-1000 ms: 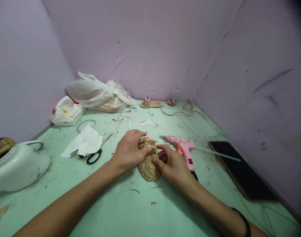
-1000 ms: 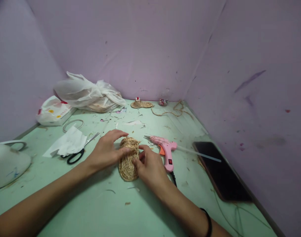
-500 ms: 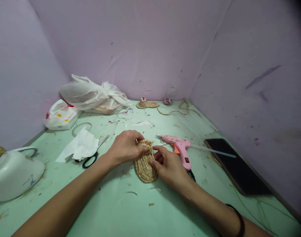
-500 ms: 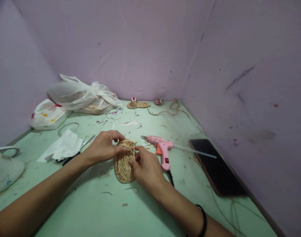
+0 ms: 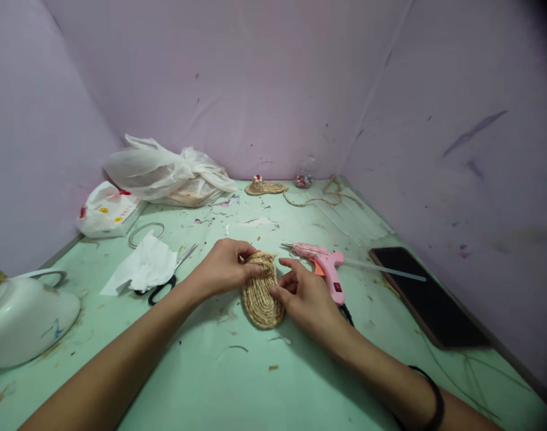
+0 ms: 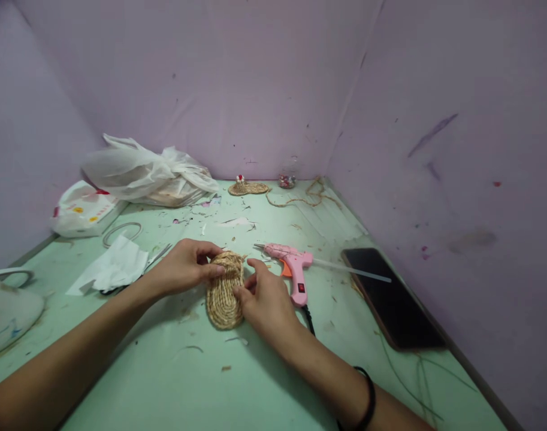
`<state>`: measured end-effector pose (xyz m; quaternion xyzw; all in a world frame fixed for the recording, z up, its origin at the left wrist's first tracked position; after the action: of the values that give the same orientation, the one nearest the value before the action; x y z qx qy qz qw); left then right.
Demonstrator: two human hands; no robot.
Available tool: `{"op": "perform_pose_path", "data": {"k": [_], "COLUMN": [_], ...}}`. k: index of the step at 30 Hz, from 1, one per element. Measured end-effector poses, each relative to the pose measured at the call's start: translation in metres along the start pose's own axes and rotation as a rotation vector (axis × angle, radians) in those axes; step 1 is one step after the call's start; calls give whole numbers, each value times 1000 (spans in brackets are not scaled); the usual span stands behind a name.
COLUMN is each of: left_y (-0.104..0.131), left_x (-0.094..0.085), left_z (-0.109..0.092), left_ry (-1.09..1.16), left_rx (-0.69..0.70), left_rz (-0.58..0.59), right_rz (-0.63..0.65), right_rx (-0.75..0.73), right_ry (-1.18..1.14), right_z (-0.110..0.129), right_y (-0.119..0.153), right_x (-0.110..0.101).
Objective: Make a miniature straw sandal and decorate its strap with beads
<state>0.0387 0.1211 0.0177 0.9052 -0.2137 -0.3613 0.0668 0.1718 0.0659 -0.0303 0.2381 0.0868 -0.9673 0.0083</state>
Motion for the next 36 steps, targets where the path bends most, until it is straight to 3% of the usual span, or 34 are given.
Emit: {"op": "perform_pose_path", "data": {"k": [7,10,13,15,17,19,22,28,32,36], "left_y": [12,25,40,48,55,58,55,48,50,50], "left_x": [-9,-9,-20,-39,-54,-52,-34,-19,-9,-2], "left_z": [12,21,31,39,40,32,22,32,37,38], "left_ry": [187,267,308,317,287,217,170,250,367,423], "left_rx": [-60,-63,-52,-59,-7,90,151,-61,-116,-154], "left_rz": [-92,-14,14,-149,-303,-310,-203,-193,-73,-52], "right_rz": [-30,-77,-194,-256,-255,-180,-81,-36,-58,-47], "right_rx": [71,28,-267,-550,-741,-805,-734,-412,-211,-205], "right_ry": [-255,-255,-66,130,256,273,165,-61,-73,-62], "right_z": [0,7,29,48,59,60,53,41,40,41], "right_y": [-3,-2,2,9,16,16,11,-1,-6,-6], "right_x": [4,-1,-17,-24,-23,-16,-9,-5,2,13]}}
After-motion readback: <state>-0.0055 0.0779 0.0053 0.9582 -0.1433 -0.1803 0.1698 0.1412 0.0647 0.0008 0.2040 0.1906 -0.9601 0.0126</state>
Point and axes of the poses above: each hand's wrist, its own y-axis away from the middle knuckle, its own x-axis out of the palm, z = x × y, the point moved 7 cm from there along -y, towards the middle knuckle, and after that the axes turned 13 degrees about -x, right-handed, at the moved point
